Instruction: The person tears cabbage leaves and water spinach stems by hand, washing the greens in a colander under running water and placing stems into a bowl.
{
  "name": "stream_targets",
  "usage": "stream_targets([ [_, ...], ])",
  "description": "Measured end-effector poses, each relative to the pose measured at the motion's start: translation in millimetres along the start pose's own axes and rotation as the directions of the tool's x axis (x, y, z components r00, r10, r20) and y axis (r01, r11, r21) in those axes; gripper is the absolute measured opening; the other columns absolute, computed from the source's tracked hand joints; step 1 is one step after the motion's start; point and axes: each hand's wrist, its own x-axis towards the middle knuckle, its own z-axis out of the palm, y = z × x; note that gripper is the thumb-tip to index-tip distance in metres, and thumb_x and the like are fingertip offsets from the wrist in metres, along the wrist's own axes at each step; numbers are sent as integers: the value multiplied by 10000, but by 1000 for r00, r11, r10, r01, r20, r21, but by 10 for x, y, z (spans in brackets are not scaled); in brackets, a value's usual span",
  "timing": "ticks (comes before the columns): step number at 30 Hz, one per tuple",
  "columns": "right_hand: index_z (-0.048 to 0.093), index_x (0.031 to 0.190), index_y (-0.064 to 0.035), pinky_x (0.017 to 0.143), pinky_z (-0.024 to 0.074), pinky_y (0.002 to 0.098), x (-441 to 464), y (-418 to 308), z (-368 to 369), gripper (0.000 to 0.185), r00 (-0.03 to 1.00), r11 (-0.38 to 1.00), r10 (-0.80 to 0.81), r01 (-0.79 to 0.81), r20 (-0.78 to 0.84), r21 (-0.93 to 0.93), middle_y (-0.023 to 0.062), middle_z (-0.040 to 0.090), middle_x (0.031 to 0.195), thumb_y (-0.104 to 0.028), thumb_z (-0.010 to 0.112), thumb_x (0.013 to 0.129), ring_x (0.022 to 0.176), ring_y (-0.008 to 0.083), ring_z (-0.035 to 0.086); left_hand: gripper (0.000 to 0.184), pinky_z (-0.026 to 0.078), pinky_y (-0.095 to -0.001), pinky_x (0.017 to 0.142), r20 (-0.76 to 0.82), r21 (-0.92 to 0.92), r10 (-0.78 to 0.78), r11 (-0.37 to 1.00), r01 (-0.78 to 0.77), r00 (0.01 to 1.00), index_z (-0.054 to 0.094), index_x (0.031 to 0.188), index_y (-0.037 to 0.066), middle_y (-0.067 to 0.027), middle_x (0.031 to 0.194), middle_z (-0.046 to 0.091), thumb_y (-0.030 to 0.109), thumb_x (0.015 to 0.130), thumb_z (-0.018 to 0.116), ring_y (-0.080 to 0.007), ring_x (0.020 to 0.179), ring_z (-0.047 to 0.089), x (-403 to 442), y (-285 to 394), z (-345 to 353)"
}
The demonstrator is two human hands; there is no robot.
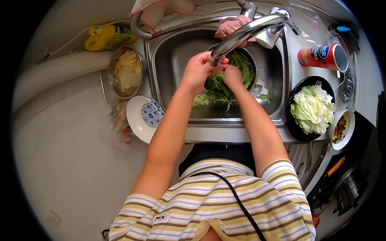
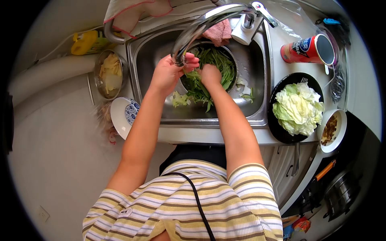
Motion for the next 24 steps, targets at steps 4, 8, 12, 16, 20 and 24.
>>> stream_targets([
  [4, 668, 843, -76, 732, 491, 423, 262, 108, 365, 193, 984, 971, 146, -161, 98, 178, 147, 650, 890, -195, 590, 713, 838, 343, 618, 196, 470, -312, 828, -41, 43, -26, 999, 27, 999, 557, 1025, -32, -151, 939, 644, 12, 835, 536, -220, 892, 626, -20, -97, -112],
  [8, 656, 765, -37, 634, 485, 372, 21, 170, -65, 142, 997, 976, 21, -3, -79, 217, 121, 655, 741, -139, 578, 704, 666, 279, 624, 176, 467, -301, 799, -72, -49, 64, 996, -68, 995, 557, 1017, -22, -132, 894, 647, 48, 869, 491, -205, 856, 629, -66, -72, -105],
  [12, 591, 714, -10, 518, 376, 214, -216, 180, -336, 61, 997, 586, 1, -68, 83, 807, -20, 542, 617, -57, 625, 697, 557, 56, 458, 149, 448, -247, 657, -348, -14, 20, 1000, -27, 937, 569, 975, 2, -74, 806, 618, 76, 871, 493, -140, 661, 588, -138, -118, -317],
  [16, 586, 766, -4, 536, 392, 198, -586, -93, -581, 52, 989, 555, -149, 104, -24, 826, -19, 550, 633, -43, 597, 734, 577, 48, 489, 109, 370, -237, 515, -396, 62, -135, 983, 174, 908, 620, 874, 21, -28, 752, 602, 112, 844, 567, -58, 547, 444, 0, -363, -465],
  [20, 603, 803, 11, 628, 464, 256, -782, -304, -762, 111, 905, 776, -350, 426, -243, 466, 86, 628, 707, -77, 625, 738, 657, 128, 600, 108, 368, -205, 561, -326, 305, 22, 949, 84, 945, 660, 816, 33, 12, 717, 604, 122, 760, 684, -48, 618, 483, 97, -452, -182],
  [24, 646, 839, -5, 599, 454, 251, -731, -254, -915, 160, 958, 810, -118, 246, -262, 532, 82, 621, 661, -144, 653, 759, 607, 122, 582, 119, 359, -209, 511, -304, 246, 5, 967, 73, 953, 654, 813, 42, 14, 685, 591, 131, 747, 699, -59, 564, 482, 176, -602, -313],
])
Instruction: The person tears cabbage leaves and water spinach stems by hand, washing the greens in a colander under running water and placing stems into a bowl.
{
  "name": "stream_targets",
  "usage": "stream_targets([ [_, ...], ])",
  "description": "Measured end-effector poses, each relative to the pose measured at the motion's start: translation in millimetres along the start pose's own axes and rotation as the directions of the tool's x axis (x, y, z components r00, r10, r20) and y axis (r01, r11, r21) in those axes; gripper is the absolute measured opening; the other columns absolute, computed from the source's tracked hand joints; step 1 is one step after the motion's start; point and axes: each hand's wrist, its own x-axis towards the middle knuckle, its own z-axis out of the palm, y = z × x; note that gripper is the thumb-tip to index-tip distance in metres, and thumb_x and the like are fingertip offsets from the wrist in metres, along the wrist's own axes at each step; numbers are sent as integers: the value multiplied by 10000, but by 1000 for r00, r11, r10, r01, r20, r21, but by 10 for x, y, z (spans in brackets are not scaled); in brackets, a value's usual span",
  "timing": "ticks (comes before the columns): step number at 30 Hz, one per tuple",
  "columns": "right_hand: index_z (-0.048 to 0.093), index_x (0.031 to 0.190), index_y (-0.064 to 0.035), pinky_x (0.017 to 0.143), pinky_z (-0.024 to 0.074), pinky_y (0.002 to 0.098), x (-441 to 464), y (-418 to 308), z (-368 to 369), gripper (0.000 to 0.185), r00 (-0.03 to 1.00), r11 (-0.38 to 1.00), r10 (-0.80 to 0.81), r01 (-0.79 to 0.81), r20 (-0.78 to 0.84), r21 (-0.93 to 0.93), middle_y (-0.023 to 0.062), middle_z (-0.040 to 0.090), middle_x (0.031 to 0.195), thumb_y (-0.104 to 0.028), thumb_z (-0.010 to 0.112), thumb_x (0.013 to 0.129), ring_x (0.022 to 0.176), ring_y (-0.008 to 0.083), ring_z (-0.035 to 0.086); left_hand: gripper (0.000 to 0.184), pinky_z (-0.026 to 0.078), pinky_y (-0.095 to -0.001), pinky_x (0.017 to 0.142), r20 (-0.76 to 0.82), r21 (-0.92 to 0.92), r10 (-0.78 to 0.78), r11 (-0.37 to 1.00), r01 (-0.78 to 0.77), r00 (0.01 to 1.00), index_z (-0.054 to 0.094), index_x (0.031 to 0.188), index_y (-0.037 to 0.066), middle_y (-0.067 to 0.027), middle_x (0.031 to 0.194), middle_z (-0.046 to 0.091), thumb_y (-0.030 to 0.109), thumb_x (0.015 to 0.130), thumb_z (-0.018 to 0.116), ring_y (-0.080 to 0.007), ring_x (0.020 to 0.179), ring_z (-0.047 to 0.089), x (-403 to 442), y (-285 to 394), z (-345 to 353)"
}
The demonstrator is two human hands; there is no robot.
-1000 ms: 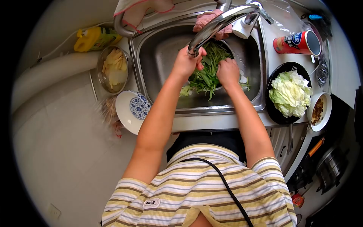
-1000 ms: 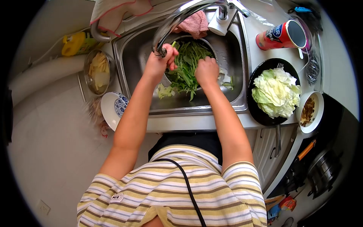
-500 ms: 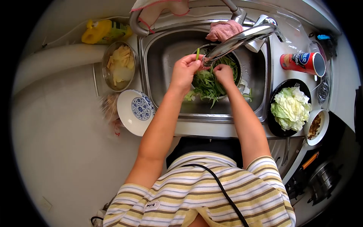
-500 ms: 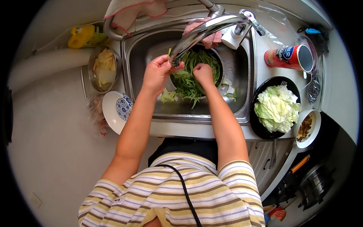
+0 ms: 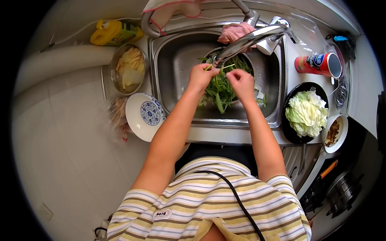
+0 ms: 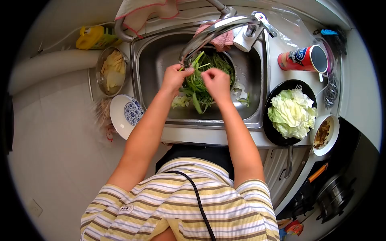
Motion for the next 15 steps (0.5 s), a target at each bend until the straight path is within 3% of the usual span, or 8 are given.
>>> stream_targets([
  [1, 649, 818, -14, 596, 472, 283, 88, 88, -10, 178, 995, 1000, 12, -11, -96, 13, 98, 634, 709, -170, 672, 735, 618, 171, 602, 119, 359, -209, 511, 6, 5, -4, 1000, 4, 1000, 654, 813, 42, 14, 685, 591, 131, 747, 699, -59, 564, 482, -81, 115, 6],
  [3, 650, 846, -13, 582, 454, 262, 249, 130, 24, 170, 994, 938, 65, -30, -89, 346, 48, 619, 687, -159, 665, 760, 605, 125, 566, 82, 299, -208, 442, 26, 66, -121, 991, 119, 992, 651, 795, 60, 30, 623, 561, 125, 761, 687, -44, 484, 420, -214, 323, 22],
  [4, 650, 846, -13, 582, 454, 262, 276, 95, 16, 170, 993, 936, 70, -34, -93, 350, 48, 619, 687, -159, 665, 760, 605, 125, 566, 63, 236, -208, 410, 30, 107, -89, 991, 85, 996, 649, 780, 76, 58, 562, 501, 131, 771, 678, -31, 445, 357, -170, 240, 36],
  [6, 649, 865, -9, 557, 428, 236, 336, 11, -27, 156, 947, 769, 214, -315, 240, 556, 4, 598, 676, -136, 662, 776, 595, 86, 528, 76, 229, -209, 411, 58, 87, -95, 992, 90, 994, 649, 781, 73, 61, 557, 490, 145, 777, 673, -31, 444, 346, -197, 249, 74],
  [10, 650, 846, -6, 539, 403, 209, 357, 117, -23, 127, 944, 719, 227, -328, 239, 614, 3, 602, 688, -111, 662, 775, 587, 68, 514, 105, 204, -205, 414, 58, -26, -104, 994, 105, 993, 644, 781, 66, 71, 547, 467, 170, 794, 656, -28, 438, 311, -249, 357, 78],
  [12, 642, 822, 1, 544, 404, 204, 318, 145, -55, 125, 960, 789, 224, -279, 167, 547, 7, 603, 685, -105, 673, 765, 582, 65, 512, 78, 224, -202, 427, 77, -31, -92, 995, 95, 993, 647, 788, 51, 68, 573, 486, 129, 787, 642, -22, 460, 329, -221, 365, -4],
  [15, 640, 802, -4, 549, 405, 201, 241, 105, -116, 103, 956, 800, 179, -279, 231, 531, 2, 602, 679, -90, 676, 758, 577, 64, 512, 60, 228, -195, 429, 99, -61, -62, 996, 68, 993, 645, 798, 38, 66, 588, 496, 90, 788, 616, -14, 467, 338, -221, 406, -71],
])
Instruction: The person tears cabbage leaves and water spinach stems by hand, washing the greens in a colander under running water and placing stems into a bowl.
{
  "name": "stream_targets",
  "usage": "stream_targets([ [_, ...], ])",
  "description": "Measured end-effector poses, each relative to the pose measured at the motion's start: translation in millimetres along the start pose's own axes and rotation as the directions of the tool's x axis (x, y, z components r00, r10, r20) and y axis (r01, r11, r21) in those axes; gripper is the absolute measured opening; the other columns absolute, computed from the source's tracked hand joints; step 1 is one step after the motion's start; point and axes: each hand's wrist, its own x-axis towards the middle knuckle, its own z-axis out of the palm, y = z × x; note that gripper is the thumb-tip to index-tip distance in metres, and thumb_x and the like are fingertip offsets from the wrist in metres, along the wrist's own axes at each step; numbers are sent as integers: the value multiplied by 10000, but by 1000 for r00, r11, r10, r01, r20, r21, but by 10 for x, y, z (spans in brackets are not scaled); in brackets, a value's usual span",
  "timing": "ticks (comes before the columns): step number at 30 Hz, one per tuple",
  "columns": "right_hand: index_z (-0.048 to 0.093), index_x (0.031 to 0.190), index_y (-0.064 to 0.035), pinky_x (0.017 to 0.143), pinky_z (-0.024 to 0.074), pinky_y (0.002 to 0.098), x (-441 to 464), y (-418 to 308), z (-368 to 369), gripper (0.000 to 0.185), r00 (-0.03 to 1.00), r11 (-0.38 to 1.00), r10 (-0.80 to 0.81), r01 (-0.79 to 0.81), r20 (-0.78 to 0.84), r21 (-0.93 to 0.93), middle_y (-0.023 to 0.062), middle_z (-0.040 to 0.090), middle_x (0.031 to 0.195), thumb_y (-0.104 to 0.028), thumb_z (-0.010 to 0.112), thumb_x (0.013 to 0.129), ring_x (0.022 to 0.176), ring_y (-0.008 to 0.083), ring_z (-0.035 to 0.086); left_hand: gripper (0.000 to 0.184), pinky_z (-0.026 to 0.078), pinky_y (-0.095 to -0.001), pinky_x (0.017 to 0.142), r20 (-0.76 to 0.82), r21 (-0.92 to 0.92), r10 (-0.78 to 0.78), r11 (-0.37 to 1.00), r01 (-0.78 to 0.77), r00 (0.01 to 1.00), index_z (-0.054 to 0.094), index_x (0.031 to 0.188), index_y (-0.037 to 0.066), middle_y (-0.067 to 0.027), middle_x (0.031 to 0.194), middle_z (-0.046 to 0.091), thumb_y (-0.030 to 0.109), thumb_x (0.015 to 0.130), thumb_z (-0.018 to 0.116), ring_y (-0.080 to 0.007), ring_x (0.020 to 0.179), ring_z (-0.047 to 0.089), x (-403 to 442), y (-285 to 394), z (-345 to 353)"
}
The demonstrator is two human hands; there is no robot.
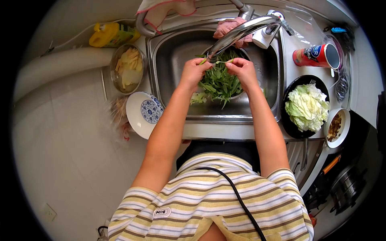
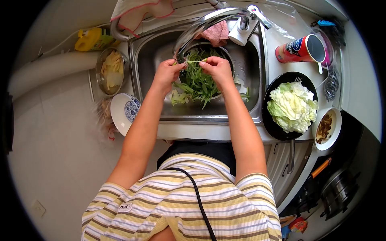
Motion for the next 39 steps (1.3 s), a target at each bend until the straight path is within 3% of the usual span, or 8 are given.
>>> stream_targets([
  [11, 629, 772, -16, 565, 455, 302, -201, -420, 426, 125, 885, 693, -369, 465, 283, -551, 132, 613, 688, -77, 690, 682, 573, 234, 579, 67, 227, -173, 405, -110, -167, 126, 976, -143, 986, 572, 734, 77, 10, 656, 550, 109, 793, 574, -6, 454, 333, -515, 375, -415],
  [14, 629, 761, -9, 553, 448, 292, -127, -361, 430, 120, 939, 736, -269, 344, 214, -583, 112, 613, 655, -85, 693, 694, 574, 188, 585, 95, 328, -166, 451, -118, -300, 134, 940, -164, 984, 610, 842, 34, -14, 723, 590, 107, 792, 578, -35, 516, 442, -532, 227, -787],
  [17, 620, 747, 15, 542, 451, 244, -93, -442, 507, 129, 974, 945, -56, 123, 220, -303, 39, 608, 643, -88, 696, 731, 574, 107, 574, 300, 449, -297, 616, -325, 619, 331, 782, -65, 886, 640, 1001, 26, -116, 818, 646, 183, 744, 647, -198, 671, 587, -473, -85, -1006],
  [20, 601, 742, 12, 555, 470, 232, -58, -555, 666, 142, 973, 979, 16, 32, 228, -203, 39, 595, 653, -87, 701, 734, 562, 112, 569, 277, 480, -368, 724, -311, 925, 360, 328, 193, 880, 669, 934, 52, -152, 838, 653, 230, 722, 663, -299, 803, 625, -437, -270, -1082],
  [24, 561, 692, -12, 542, 482, 237, 35, -408, 789, 168, 979, 980, -96, 124, 179, -153, 26, 564, 630, -86, 702, 745, 552, 109, 560, 292, 483, -340, 718, -322, 873, 239, 451, 189, 916, 655, 923, 30, -180, 871, 639, 228, 709, 678, -288, 781, 629, -498, -143, -942],
  [26, 562, 689, -19, 555, 487, 242, 60, -368, 825, 176, 978, 982, -107, 132, 179, -132, 28, 569, 636, -109, 694, 761, 560, 109, 558, 272, 484, -307, 685, -208, 614, 298, 781, -113, 932, 647, 923, 7, -152, 857, 655, 165, 707, 695, -228, 721, 634, -463, -48, -785],
  [29, 572, 695, 23, 519, 482, 238, 77, -353, 859, 154, 987, 993, -117, 118, 114, 5, 52, 584, 630, -55, 700, 727, 555, 116, 573, 200, 472, -255, 646, -34, 157, 393, 910, -383, 919, 650, 884, -14, -97, 790, 659, 79, 714, 694, -148, 673, 608, -386, 21, -441],
  [39, 621, 690, 13, 509, 410, 237, 66, -307, 881, 131, 904, 961, -95, 193, 417, -199, 35, 602, 616, -90, 685, 740, 552, 89, 523, 59, 234, -159, 389, 2, 14, 0, 1000, 0, 1000, 605, 815, 53, 1, 672, 597, 108, 797, 614, -10, 435, 371, -517, 216, -664],
])
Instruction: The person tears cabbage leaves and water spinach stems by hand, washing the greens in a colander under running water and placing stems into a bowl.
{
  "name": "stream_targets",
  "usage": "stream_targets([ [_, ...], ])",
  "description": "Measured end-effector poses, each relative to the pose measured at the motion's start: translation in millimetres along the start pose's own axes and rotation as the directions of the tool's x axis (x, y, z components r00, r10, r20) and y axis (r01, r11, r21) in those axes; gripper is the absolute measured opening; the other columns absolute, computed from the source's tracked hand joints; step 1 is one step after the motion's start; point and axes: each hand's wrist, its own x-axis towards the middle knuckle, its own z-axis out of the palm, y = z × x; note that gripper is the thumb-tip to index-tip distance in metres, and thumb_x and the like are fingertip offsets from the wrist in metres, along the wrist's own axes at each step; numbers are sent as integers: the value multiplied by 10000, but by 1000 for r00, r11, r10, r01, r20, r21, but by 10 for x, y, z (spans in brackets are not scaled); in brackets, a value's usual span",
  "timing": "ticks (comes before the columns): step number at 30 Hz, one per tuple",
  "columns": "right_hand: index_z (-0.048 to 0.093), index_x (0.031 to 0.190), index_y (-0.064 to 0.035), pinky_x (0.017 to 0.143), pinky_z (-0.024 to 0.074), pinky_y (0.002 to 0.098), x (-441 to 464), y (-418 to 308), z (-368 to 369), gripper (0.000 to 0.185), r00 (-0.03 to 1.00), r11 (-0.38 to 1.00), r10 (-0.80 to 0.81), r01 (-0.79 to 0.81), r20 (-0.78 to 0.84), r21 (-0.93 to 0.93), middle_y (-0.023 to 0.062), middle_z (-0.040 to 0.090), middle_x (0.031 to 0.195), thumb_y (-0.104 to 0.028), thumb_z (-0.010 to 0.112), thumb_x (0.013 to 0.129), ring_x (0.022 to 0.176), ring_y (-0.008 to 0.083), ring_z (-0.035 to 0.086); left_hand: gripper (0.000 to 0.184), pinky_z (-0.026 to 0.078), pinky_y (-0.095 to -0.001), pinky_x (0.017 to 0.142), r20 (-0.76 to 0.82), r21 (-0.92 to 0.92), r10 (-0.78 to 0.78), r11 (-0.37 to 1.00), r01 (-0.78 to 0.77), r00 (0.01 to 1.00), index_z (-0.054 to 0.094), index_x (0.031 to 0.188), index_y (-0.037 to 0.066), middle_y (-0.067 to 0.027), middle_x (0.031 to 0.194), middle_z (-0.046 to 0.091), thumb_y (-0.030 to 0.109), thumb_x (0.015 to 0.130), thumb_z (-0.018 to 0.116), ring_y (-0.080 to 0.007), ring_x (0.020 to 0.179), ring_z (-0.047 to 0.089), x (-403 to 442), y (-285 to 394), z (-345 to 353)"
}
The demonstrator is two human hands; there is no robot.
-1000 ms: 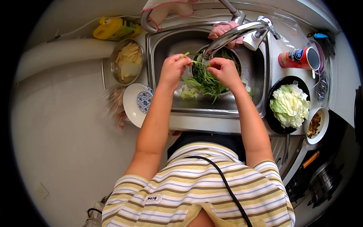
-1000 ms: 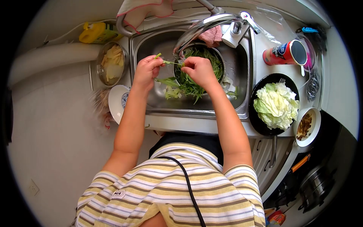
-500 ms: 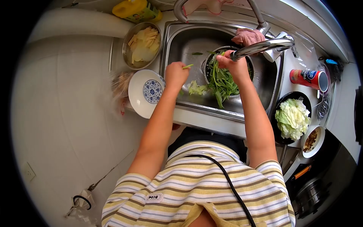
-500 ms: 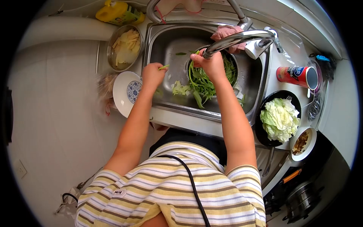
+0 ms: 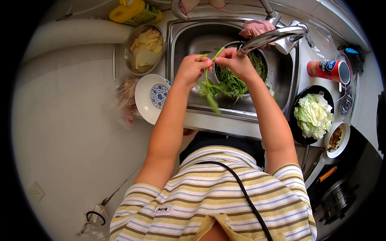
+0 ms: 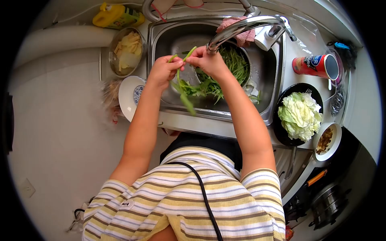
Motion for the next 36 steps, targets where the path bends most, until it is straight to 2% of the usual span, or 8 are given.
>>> stream_targets([
  [5, 634, 746, -3, 548, 443, 297, 74, 103, 290, 149, 955, 819, -287, 206, -72, -536, 86, 616, 630, -139, 690, 729, 560, 137, 568, 74, 230, -152, 361, -94, -139, -136, 983, 122, 986, 580, 810, 40, 3, 650, 570, 112, 816, 568, -7, 416, 354, -312, 170, -283],
  [7, 656, 803, -13, 576, 459, 300, 127, 346, 417, 177, 1000, 993, 14, -16, -16, -120, 108, 621, 647, -177, 679, 741, 578, 192, 594, 84, 236, -152, 347, -76, -196, -102, 977, 85, 992, 565, 828, 16, -9, 656, 566, 98, 827, 551, -9, 415, 360, -388, 199, -446],
  [9, 671, 895, -17, 677, 487, 358, 69, 396, 609, 267, 963, 870, 211, -107, 166, -482, 151, 651, 748, -248, 642, 764, 682, 313, 619, 89, 248, -151, 349, -41, -325, -82, 943, 64, 996, 553, 852, 7, -18, 671, 573, 95, 836, 545, -13, 410, 355, -380, 206, -500],
  [11, 671, 907, -26, 746, 481, 383, 3, 819, 701, 257, 953, 617, -242, 295, 180, -730, 163, 651, 793, -234, 618, 766, 769, 317, 629, 98, 259, -154, 362, -17, -372, -91, 925, 78, 996, 546, 881, 11, -25, 697, 564, 104, 848, 541, -18, 431, 359, -312, 157, -526],
  [17, 657, 838, 9, 584, 495, 258, -82, 436, -181, 146, 943, 945, 287, -248, -171, 215, 98, 652, 750, -112, 591, 792, 613, 158, 614, 119, 272, -166, 376, 174, -566, -85, 807, 170, 981, 522, 921, 17, -32, 728, 524, 127, 872, 516, -44, 496, 393, 166, -47, -221],
  [29, 660, 766, 27, 576, 446, 230, -1078, -194, -612, 223, 910, 995, 88, -101, -405, -10, 68, 639, 676, -179, 605, 827, 594, 98, 571, 85, 252, -176, 364, 51, -596, -208, 779, 197, 977, 531, 853, 29, -20, 670, 512, 113, 864, 531, -55, 501, 417, 628, 75, 508],
  [32, 653, 729, 3, 522, 415, 277, -1219, -289, -471, 227, 944, 874, -83, -86, -320, -479, 86, 600, 610, -212, 633, 799, 532, 108, 535, 86, 252, -184, 372, 23, -626, -209, 760, 177, 978, 520, 822, 40, -48, 721, 528, 116, 863, 526, -74, 517, 424, 690, 68, 597],
  [36, 634, 714, 19, 558, 431, 249, -1295, -86, -516, 293, 875, 985, 71, -138, -478, -107, 60, 609, 632, -242, 593, 841, 579, 100, 546, 78, 249, -195, 365, 28, -655, -243, 728, 201, 970, 512, 816, 53, -59, 715, 528, 113, 863, 524, -87, 509, 427, 700, 49, 683],
])
